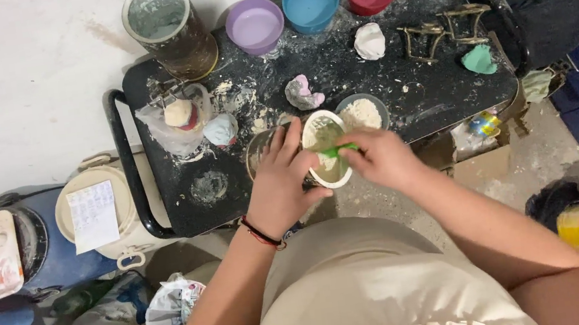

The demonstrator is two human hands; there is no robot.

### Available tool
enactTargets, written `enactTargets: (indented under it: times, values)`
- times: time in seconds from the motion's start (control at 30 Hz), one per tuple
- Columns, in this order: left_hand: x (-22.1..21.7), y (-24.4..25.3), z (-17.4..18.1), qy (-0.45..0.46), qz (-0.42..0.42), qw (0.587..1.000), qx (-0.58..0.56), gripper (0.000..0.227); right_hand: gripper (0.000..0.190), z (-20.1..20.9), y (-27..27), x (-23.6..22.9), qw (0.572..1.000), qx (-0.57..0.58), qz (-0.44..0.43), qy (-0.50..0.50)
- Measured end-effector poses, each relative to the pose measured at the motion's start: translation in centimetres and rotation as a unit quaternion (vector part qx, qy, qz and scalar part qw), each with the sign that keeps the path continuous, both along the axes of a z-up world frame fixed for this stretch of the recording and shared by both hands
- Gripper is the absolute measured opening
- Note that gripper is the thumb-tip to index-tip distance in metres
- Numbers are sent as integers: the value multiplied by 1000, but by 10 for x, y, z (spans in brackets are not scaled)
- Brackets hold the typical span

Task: The person scoops a white powder from a container into a small bowl using a green spatula. They then pour water from a blue bowl into the mixture and stir it with the spatula to form a paste. Finally, the person applies the paste onto a small object on the table.

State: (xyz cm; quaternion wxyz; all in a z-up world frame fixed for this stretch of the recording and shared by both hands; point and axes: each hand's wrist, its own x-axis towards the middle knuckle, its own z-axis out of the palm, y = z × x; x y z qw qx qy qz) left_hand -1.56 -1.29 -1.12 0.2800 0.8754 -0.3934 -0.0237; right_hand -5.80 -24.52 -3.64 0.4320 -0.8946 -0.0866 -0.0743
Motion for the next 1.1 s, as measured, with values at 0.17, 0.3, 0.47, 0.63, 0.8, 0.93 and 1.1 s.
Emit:
enactTargets:
  times: [0.17,0.3,0.47,0.63,0.8,0.93,1.1]
  values:
    - [-5,-5,6,10,3,1000,6,52,19,-7,1,-9,968,190,-78,147]
    - [-3,-4,2,10,14,1000,2,52,20,-8,-1,-7,863,408,-178,241]
    - [-3,-3,7,17,25,999,-15,51,20,-30,-14,-8,861,418,-200,210]
    - [-4,-8,10,20,24,999,-11,50,19,-31,-26,-12,864,413,-218,189]
    - [-2,-12,11,17,34,999,-6,50,19,5,-45,-14,855,421,-269,138]
    - [6,-5,10,8,53,999,-7,53,17,22,-78,-19,868,384,-301,98]
    - [9,4,10,49,60,995,-68,49,15,-12,-98,-18,940,140,-304,72]
